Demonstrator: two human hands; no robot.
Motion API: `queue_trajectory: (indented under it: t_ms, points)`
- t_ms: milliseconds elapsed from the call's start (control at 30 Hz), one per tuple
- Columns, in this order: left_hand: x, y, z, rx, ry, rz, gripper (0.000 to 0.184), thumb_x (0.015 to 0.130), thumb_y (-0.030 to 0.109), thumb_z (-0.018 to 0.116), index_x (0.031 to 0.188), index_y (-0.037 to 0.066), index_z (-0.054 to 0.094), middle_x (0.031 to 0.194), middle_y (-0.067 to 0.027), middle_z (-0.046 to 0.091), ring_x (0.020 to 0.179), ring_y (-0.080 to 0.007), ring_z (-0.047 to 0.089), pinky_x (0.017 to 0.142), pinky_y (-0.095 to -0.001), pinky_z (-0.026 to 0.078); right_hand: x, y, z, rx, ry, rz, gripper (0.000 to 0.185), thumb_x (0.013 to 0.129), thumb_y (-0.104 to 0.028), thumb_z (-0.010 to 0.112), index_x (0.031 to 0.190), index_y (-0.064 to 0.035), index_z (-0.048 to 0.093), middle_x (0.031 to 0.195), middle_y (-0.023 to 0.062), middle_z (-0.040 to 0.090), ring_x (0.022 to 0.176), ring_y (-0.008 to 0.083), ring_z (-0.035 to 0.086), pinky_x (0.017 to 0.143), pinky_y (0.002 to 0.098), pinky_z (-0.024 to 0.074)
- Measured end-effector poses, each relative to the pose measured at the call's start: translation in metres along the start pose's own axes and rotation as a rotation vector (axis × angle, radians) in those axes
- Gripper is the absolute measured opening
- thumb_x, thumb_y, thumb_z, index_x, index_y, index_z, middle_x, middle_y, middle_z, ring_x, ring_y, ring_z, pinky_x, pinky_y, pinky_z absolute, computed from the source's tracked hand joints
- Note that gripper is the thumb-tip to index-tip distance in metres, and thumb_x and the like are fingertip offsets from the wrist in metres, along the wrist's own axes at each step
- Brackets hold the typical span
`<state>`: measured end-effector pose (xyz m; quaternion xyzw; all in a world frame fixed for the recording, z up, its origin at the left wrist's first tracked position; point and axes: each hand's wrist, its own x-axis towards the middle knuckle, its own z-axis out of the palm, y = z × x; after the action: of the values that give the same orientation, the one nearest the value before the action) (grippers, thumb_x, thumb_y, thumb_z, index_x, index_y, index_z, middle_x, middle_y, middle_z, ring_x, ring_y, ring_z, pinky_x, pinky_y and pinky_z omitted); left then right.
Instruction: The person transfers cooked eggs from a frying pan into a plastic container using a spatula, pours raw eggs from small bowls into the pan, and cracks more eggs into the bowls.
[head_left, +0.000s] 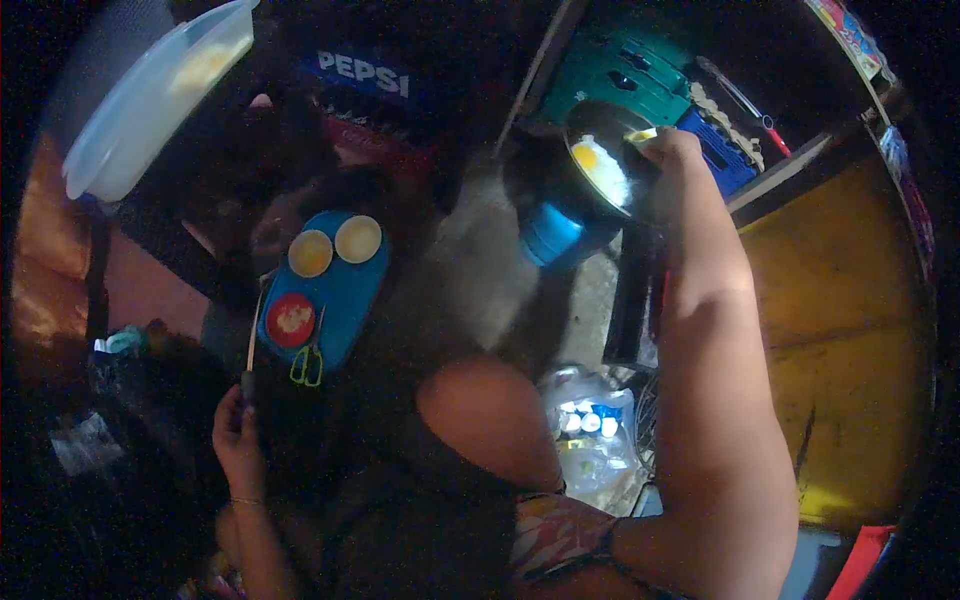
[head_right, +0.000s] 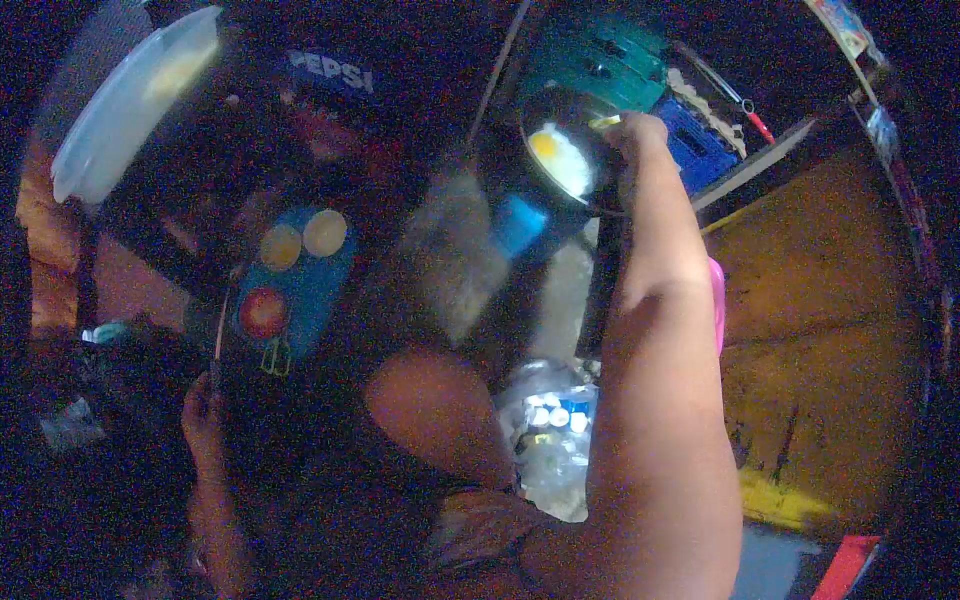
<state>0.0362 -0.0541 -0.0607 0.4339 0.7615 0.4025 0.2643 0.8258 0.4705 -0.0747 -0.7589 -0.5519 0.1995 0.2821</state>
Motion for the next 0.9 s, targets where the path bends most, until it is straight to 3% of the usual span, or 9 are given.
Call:
queue_trajectory:
  t_ms: [133,233,367,567,700,733,800,867,900]
  points:
    - [-0.002,-0.007,-0.003,-0.023,-0.002,-0.025,0.037,0.092,0.004,0.060,0.128,-0.003,0.056,0.124,-0.0122,0.061,0.113,-0.0201,0.058,0.100,-0.0319,0.043,-0.066,-0.075,-0.013,-0.184,0.308,0.295,0.034,0.082,-0.020,0.075,0.102,0.0048,0.062,0.098,0.0176,0.068,0.083,0.0248,0.070,0.064,0.0350,0.0590]
    - [-0.002,-0.013,-0.005,0.022,0.011,0.035,0.037,0.092,0.003,0.059,0.129,-0.003,0.056,0.124,-0.0127,0.061,0.114,-0.0209,0.058,0.102,-0.0321,0.042,-0.083,-0.108,-0.017,-0.298,0.408,0.301,0.042,0.078,-0.027,0.081,0.097,0.0063,0.064,0.096,0.0182,0.071,0.084,0.0228,0.071,0.067,0.0347,0.0587]
    - [-0.004,-0.001,-0.004,0.050,0.020,0.092,0.038,0.091,0.001,0.059,0.128,-0.003,0.056,0.125,-0.0131,0.061,0.116,-0.0214,0.057,0.103,-0.0329,0.041,-0.126,-0.151,-0.021,-0.473,0.360,0.171,0.074,0.080,-0.045,0.073,0.124,0.0079,0.047,0.124,0.0236,0.057,0.114,0.0412,0.059,0.094,0.0447,0.0500]
    - [-0.004,-0.009,-0.010,0.115,0.036,0.123,0.040,0.088,-0.002,0.060,0.127,0.000,0.058,0.125,-0.0125,0.062,0.116,-0.0207,0.057,0.103,-0.0330,0.041,-0.139,-0.172,-0.014,-0.452,0.554,-0.128,0.052,0.089,-0.037,0.062,0.118,0.0042,0.050,0.125,0.0332,0.051,0.106,0.0505,0.058,0.089,0.0516,0.0501]
    - [-0.010,0.013,-0.008,0.106,0.052,0.066,0.040,0.086,-0.002,0.062,0.126,0.001,0.059,0.123,-0.0122,0.064,0.114,-0.0199,0.058,0.101,-0.0323,0.043,-0.119,-0.154,-0.016,-0.645,0.671,-0.458,0.028,0.095,-0.018,0.048,0.116,0.0002,0.050,0.120,0.0381,0.051,0.101,0.0535,0.058,0.090,0.0521,0.0495]
    - [-0.012,0.017,-0.009,0.099,0.051,0.095,0.040,0.086,-0.002,0.063,0.126,0.001,0.059,0.122,-0.0119,0.064,0.113,-0.0195,0.059,0.100,-0.0320,0.043,-0.129,-0.163,-0.017,-0.975,0.700,-0.474,0.026,0.090,-0.023,0.054,0.103,-0.0001,0.052,0.098,0.0202,0.059,0.093,0.0432,0.060,0.081,0.0508,0.0497]
    - [-0.013,0.015,-0.011,0.101,0.051,0.137,0.039,0.086,-0.001,0.064,0.125,0.001,0.060,0.119,-0.0113,0.065,0.111,-0.0188,0.060,0.099,-0.0313,0.044,-0.118,-0.153,-0.019,-0.936,0.867,-0.686,0.023,0.091,-0.020,0.052,0.105,-0.0024,0.055,0.094,0.0179,0.061,0.089,0.0359,0.064,0.070,0.0490,0.0492]
    - [-0.014,0.014,-0.010,0.094,0.075,0.136,0.039,0.085,-0.001,0.065,0.124,0.002,0.060,0.118,-0.0109,0.066,0.108,-0.0184,0.061,0.097,-0.0306,0.045,-0.148,-0.186,-0.008,-0.727,0.797,-0.256,0.047,0.084,-0.035,0.068,0.109,0.0014,0.053,0.107,0.0241,0.062,0.095,0.0438,0.063,0.084,0.0521,0.0507]
    - [-0.015,0.016,-0.010,0.087,0.085,0.142,0.039,0.085,0.000,0.065,0.124,0.003,0.061,0.117,-0.0107,0.066,0.107,-0.0182,0.061,0.096,-0.0302,0.046,-0.147,-0.186,0.000,-0.714,0.919,-0.293,0.065,0.077,-0.045,0.077,0.113,0.0031,0.052,0.104,0.0258,0.064,0.095,0.0419,0.065,0.084,0.0480,0.0527]
